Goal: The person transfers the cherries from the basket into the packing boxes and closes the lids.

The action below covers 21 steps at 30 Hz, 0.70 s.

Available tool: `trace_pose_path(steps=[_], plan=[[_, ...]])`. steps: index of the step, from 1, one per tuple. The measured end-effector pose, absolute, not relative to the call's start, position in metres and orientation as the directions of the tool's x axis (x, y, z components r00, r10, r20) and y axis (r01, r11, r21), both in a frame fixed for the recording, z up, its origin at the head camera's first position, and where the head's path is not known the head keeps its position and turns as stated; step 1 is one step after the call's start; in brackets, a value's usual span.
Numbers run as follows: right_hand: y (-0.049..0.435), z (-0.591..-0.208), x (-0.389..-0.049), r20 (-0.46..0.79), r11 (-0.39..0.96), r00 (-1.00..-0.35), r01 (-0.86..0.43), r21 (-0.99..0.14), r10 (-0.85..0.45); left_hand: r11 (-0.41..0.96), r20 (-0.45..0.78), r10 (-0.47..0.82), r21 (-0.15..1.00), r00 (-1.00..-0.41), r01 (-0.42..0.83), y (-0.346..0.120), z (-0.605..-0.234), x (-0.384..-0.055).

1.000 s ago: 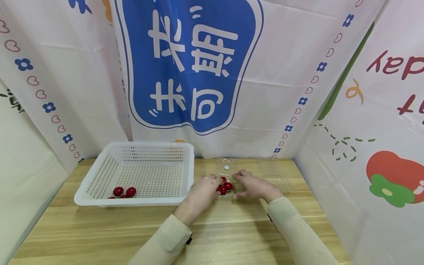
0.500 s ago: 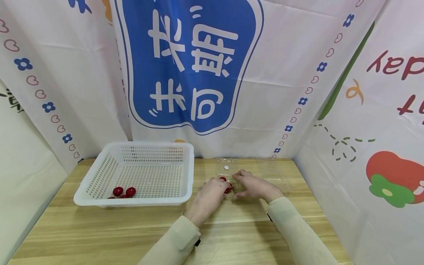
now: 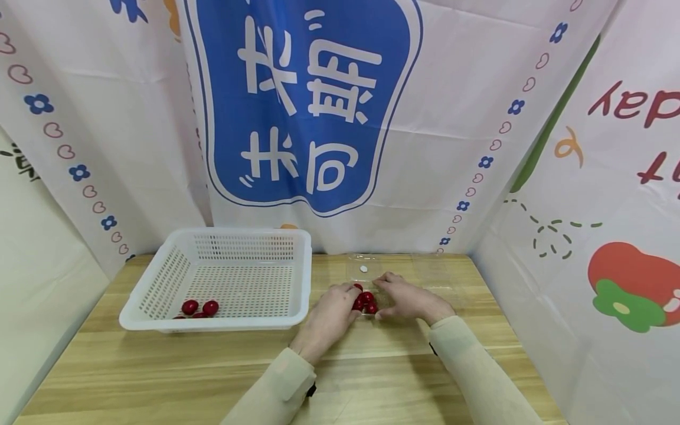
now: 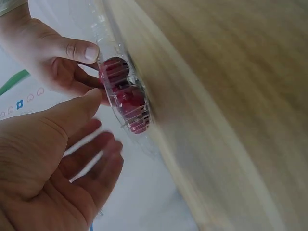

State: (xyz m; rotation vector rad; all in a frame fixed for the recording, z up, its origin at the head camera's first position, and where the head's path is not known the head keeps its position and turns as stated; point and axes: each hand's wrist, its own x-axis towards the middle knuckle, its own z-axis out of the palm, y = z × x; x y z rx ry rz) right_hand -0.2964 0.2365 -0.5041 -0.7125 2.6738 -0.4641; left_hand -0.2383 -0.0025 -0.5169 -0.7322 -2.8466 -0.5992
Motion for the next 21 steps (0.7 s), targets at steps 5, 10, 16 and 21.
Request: trace_pose_path(steps=[5, 10, 16, 21], plan=[[0.236, -0.502, -0.292, -0.24, 0.827, -0.823, -0.403, -0.393, -0.515, 0.822, 0.179, 0.376, 0.388, -0.909, 0.417, -0.004, -0.518, -0.235], [0.236, -0.503, -0.288, -0.224, 0.809, -0.814, -0.42, -0.412, -0.536, 0.842, 0.145, 0.367, 0.368, -0.919, 0.394, -0.005, -0.521, -0.232], [0.24, -0.51, -0.287, -0.201, 0.782, -0.811, -0.415, -0.465, -0.55, 0.86, 0.122, 0.372, 0.328, -0.92, 0.391, -0.006, -0.525, -0.23], [0.242, -0.513, -0.287, -0.191, 0.775, -0.84, -0.35, -0.526, -0.508, 0.862, 0.126, 0.372, 0.322, -0.92, 0.392, -0.007, -0.526, -0.229]])
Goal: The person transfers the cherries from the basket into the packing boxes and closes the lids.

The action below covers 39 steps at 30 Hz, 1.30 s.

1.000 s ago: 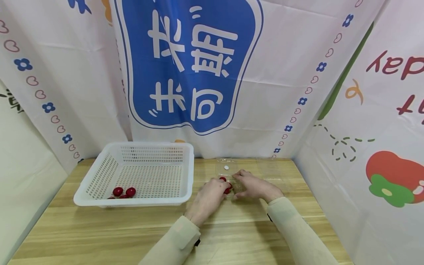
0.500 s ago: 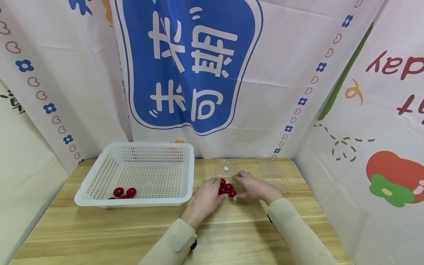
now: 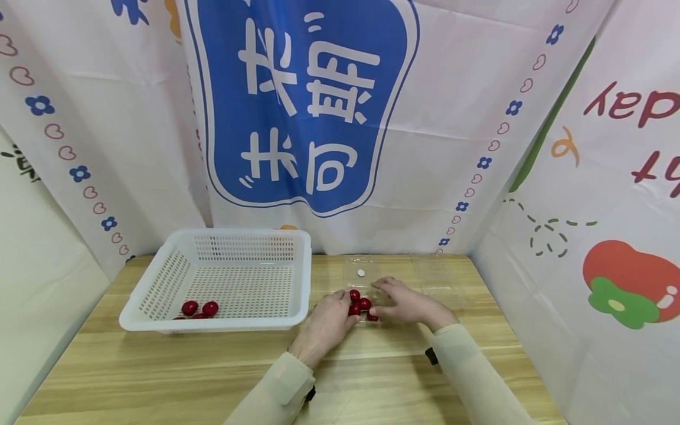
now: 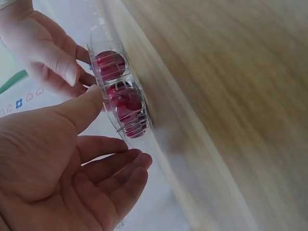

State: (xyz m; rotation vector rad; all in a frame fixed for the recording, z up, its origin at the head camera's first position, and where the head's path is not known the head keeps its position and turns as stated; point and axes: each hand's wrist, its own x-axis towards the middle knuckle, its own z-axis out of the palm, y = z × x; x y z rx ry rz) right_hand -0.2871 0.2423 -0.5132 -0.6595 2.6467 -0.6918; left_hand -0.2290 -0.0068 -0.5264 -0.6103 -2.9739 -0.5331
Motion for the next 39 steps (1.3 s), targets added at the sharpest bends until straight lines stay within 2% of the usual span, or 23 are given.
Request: trace_pose_path(steps=[7, 12, 15, 19, 26, 39], plan=[[0.233, -0.516, -0.295, -0.101, 0.728, -0.897, -0.28, -0.626, -0.431, 0.863, 0.132, 0.369, 0.318, -0.92, 0.392, -0.007, -0.524, -0.229], [0.225, -0.519, -0.305, -0.035, 0.68, -0.962, -0.164, -0.715, -0.269, 0.865, 0.129, 0.365, 0.32, -0.922, 0.387, -0.005, -0.524, -0.228], [0.222, -0.519, -0.312, -0.056, 0.638, -0.983, -0.069, -0.767, -0.174, 0.864, 0.131, 0.366, 0.32, -0.921, 0.389, -0.005, -0.523, -0.228], [0.22, -0.517, -0.318, -0.149, 0.593, -0.983, 0.055, -0.803, -0.11, 0.866, 0.13, 0.371, 0.31, -0.919, 0.393, -0.005, -0.522, -0.228], [0.219, -0.509, -0.329, -0.255, 0.565, -0.961, 0.151, -0.811, -0.109, 0.866, 0.13, 0.37, 0.311, -0.92, 0.393, -0.005, -0.521, -0.228], [0.225, -0.5, -0.327, -0.26, 0.507, -0.955, 0.154, -0.848, -0.144, 0.862, 0.131, 0.366, 0.326, -0.922, 0.388, -0.005, -0.521, -0.227]])
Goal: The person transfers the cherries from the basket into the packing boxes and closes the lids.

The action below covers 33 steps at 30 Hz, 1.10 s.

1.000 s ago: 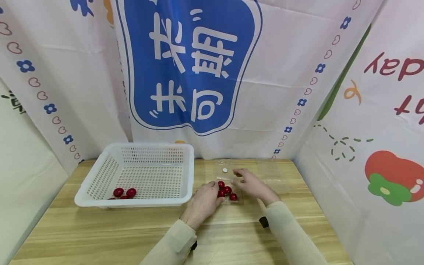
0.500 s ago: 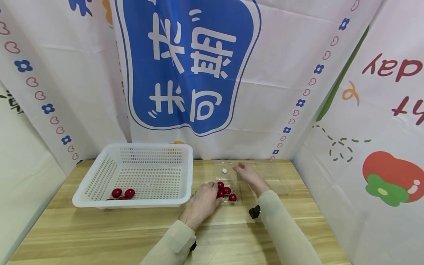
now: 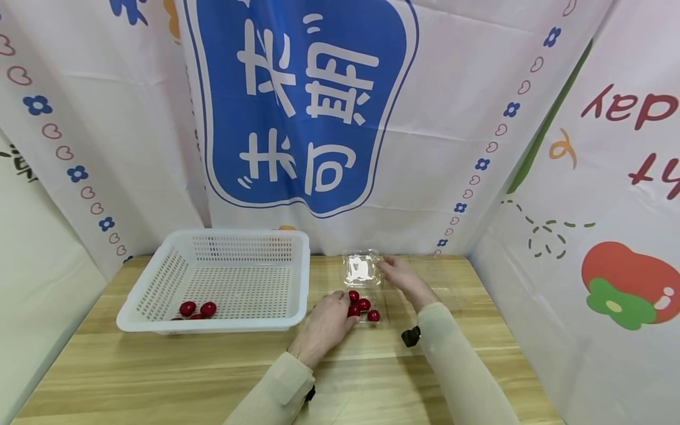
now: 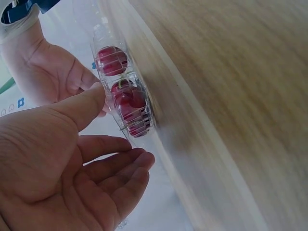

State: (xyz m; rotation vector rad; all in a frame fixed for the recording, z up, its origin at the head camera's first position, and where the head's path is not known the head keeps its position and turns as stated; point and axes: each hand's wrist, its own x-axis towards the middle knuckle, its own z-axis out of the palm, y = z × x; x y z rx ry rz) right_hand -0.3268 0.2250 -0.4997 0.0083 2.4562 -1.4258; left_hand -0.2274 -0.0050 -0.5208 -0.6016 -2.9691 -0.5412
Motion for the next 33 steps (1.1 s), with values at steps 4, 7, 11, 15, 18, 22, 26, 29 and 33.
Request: trace_pose_path(steps=[4, 7, 11, 15, 18, 22, 26, 29, 33], plan=[[0.225, -0.497, -0.326, -0.233, 0.483, -0.962, 0.138, -0.865, -0.142, 0.86, 0.128, 0.369, 0.329, -0.921, 0.39, -0.005, -0.52, -0.227], [0.224, -0.496, -0.326, -0.209, 0.451, -0.968, 0.126, -0.884, -0.139, 0.859, 0.126, 0.369, 0.331, -0.921, 0.39, -0.005, -0.52, -0.227], [0.224, -0.496, -0.326, -0.191, 0.406, -0.972, 0.122, -0.906, -0.134, 0.861, 0.124, 0.364, 0.332, -0.923, 0.384, -0.005, -0.52, -0.227], [0.225, -0.494, -0.324, -0.182, 0.39, -0.975, 0.121, -0.913, -0.123, 0.862, 0.127, 0.363, 0.33, -0.923, 0.385, -0.006, -0.52, -0.227], [0.226, -0.493, -0.321, -0.168, 0.393, -0.978, 0.106, -0.913, -0.127, 0.863, 0.124, 0.362, 0.331, -0.924, 0.383, -0.006, -0.52, -0.227], [0.226, -0.493, -0.315, -0.155, 0.389, -0.978, 0.091, -0.917, -0.137, 0.862, 0.125, 0.363, 0.333, -0.924, 0.383, -0.006, -0.521, -0.227], [0.229, -0.493, -0.31, -0.152, 0.393, -0.979, 0.087, -0.915, -0.138, 0.86, 0.132, 0.366, 0.329, -0.921, 0.389, -0.006, -0.521, -0.227], [0.23, -0.493, -0.306, -0.139, 0.413, -0.98, 0.067, -0.908, -0.146, 0.861, 0.14, 0.368, 0.323, -0.919, 0.393, -0.007, -0.521, -0.227], [0.232, -0.494, -0.303, -0.13, 0.44, -0.98, 0.053, -0.897, -0.148, 0.861, 0.145, 0.368, 0.321, -0.919, 0.395, -0.007, -0.522, -0.226]])
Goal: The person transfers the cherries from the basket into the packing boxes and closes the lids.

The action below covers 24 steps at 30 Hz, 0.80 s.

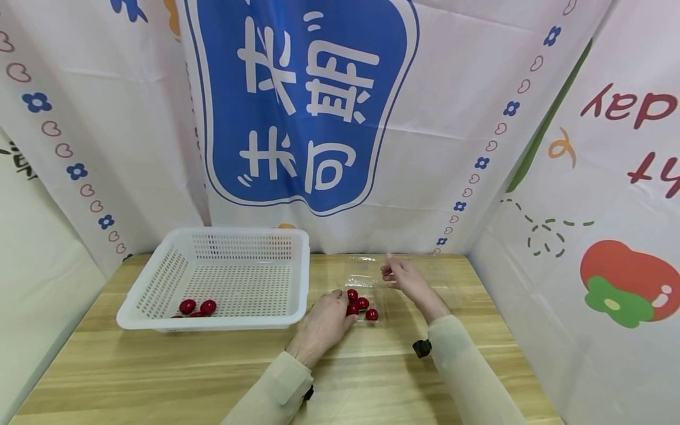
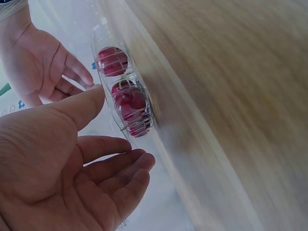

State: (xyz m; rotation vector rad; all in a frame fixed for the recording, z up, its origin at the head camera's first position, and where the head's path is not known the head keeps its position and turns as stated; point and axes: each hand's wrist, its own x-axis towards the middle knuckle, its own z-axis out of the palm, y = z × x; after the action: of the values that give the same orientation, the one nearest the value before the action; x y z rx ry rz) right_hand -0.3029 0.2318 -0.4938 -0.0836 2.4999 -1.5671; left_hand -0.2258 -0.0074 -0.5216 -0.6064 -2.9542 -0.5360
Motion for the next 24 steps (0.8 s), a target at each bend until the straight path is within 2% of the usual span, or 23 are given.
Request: trace_pose_path(steps=[6, 13, 20, 24], plan=[[0.233, -0.494, -0.296, -0.138, 0.466, -0.98, 0.056, -0.883, -0.145, 0.857, 0.147, 0.364, 0.333, -0.92, 0.393, -0.008, -0.521, -0.224], [0.233, -0.494, -0.289, -0.126, 0.501, -0.982, 0.04, -0.865, -0.139, 0.847, 0.149, 0.335, 0.384, -0.93, 0.367, -0.011, -0.504, -0.214], [0.235, -0.49, -0.277, -0.138, 0.532, -0.975, 0.026, -0.847, -0.172, 0.843, 0.229, 0.331, 0.365, -0.916, 0.396, -0.012, -0.487, -0.206], [0.242, -0.499, -0.278, -0.129, 0.573, -0.971, -0.009, -0.819, -0.199, 0.847, 0.272, 0.316, 0.351, -0.909, 0.399, -0.013, -0.482, -0.204]])
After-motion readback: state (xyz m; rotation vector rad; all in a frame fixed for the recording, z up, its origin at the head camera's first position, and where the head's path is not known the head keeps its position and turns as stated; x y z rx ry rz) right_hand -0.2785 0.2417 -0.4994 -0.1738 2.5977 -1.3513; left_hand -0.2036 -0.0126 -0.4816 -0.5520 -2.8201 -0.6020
